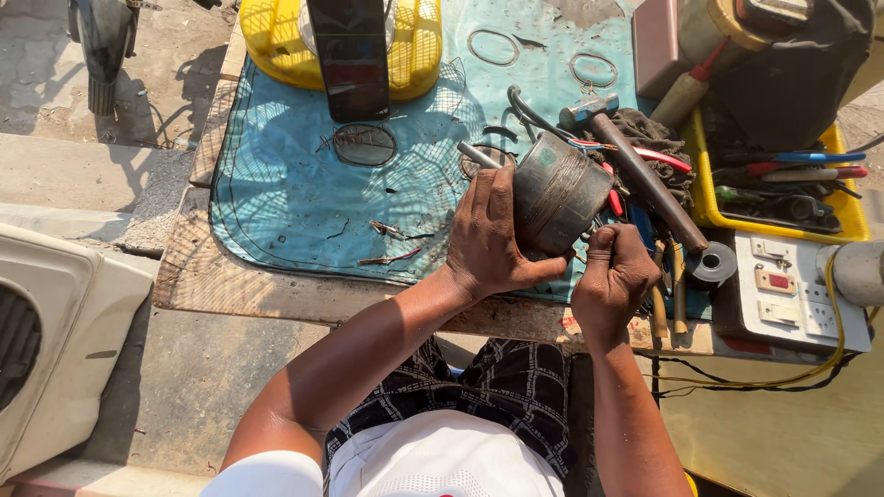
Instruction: The person works on an electric motor at an outdoor workbench, holding the motor housing and prying at its end with a small tool, then tapping the motor shaft with a hammer to seat or free a component. They continue manipulating the motor's shaft and housing by hand and with a screwdriver-like tool throughout the clip.
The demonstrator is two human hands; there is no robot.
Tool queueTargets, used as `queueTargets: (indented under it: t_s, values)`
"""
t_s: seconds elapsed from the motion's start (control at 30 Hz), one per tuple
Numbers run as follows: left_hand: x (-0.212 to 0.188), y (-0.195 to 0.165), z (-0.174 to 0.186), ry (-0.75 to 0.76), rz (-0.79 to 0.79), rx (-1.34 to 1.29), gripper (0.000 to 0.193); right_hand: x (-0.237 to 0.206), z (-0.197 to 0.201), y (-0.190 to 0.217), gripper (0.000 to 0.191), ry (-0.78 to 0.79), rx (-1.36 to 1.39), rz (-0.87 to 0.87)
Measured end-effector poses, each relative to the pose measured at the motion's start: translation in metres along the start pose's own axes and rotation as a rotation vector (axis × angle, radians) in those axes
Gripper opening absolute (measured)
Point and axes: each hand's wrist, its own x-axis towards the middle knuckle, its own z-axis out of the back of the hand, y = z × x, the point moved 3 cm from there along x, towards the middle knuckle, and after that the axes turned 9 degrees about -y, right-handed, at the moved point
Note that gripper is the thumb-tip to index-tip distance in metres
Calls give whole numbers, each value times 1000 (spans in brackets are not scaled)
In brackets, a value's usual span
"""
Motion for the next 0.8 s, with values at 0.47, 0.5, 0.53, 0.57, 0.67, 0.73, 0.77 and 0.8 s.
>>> queueTargets:
  t_s: [0.47, 0.5, 0.53, 0.57, 0.67, 0.73, 0.77, 0.8]
  values:
    - [2, -1, 2, 35, -9, -87, 104, -98, 114, -37, 12, 45, -81, -109]
    - [2, -2, 3, 27, -27, -79, 104, -103, 122, -42, 12, 13, -78, -112]
    - [3, -2, 3, 17, -46, -66, 104, -108, 129, -49, 13, -16, -86, -184]
    - [3, -1, 4, 3, -66, -48, 104, -112, 136, -56, 13, -42, -88, -252]
    - [4, 2, 5, 32, -38, -52, 106, -118, 145, -69, 14, -65, -79, -297]
    - [5, 3, 6, 37, -49, -51, 105, -117, 146, -71, 14, -59, -81, -280]
    - [5, 3, 6, 37, -54, -49, 105, -115, 146, -71, 14, -53, -86, -274]
    - [6, 4, 7, 43, -60, -33, 105, -112, 146, -70, 14, -45, -90, -268]
